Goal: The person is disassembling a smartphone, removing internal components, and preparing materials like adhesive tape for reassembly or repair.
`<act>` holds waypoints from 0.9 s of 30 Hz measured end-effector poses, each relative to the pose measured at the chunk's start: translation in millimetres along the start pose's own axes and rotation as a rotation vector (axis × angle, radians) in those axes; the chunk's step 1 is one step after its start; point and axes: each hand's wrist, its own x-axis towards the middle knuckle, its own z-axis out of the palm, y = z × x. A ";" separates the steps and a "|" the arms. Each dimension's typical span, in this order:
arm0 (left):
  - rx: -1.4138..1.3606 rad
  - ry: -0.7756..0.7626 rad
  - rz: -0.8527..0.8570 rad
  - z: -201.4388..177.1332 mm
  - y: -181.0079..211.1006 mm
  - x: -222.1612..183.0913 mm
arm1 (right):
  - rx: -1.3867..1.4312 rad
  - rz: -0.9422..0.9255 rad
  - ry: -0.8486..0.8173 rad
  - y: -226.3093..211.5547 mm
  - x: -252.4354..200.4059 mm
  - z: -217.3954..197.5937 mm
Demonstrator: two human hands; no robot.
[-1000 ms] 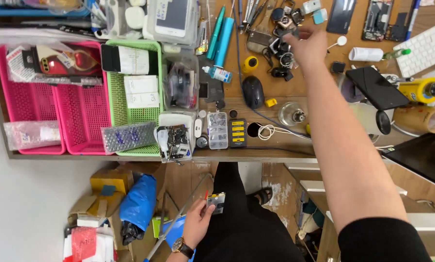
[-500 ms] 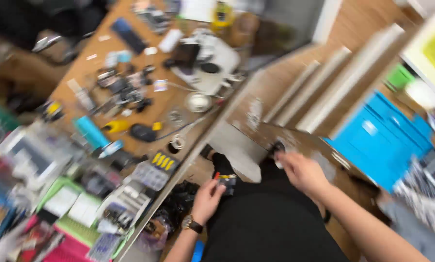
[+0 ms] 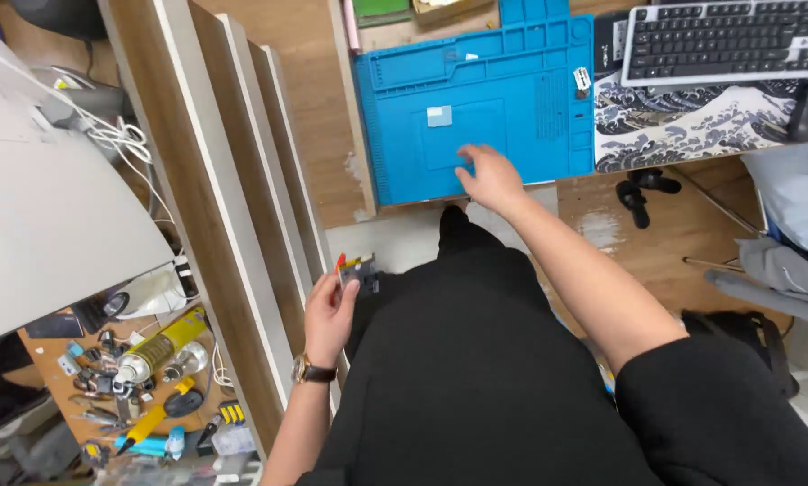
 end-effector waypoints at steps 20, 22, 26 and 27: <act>0.050 -0.106 0.106 55.2 130.5 115.0 | 0.708 0.056 0.146 115.0 40.7 -38.7; -0.046 -0.056 -0.006 55.1 133.2 116.1 | 1.280 0.465 0.129 118.5 26.4 -71.9; -0.017 -0.148 0.030 60.3 139.2 132.9 | 1.459 0.542 0.118 115.8 81.0 -89.2; 0.074 -0.211 -0.008 62.5 141.3 140.4 | 1.382 0.481 0.114 94.4 105.1 -95.6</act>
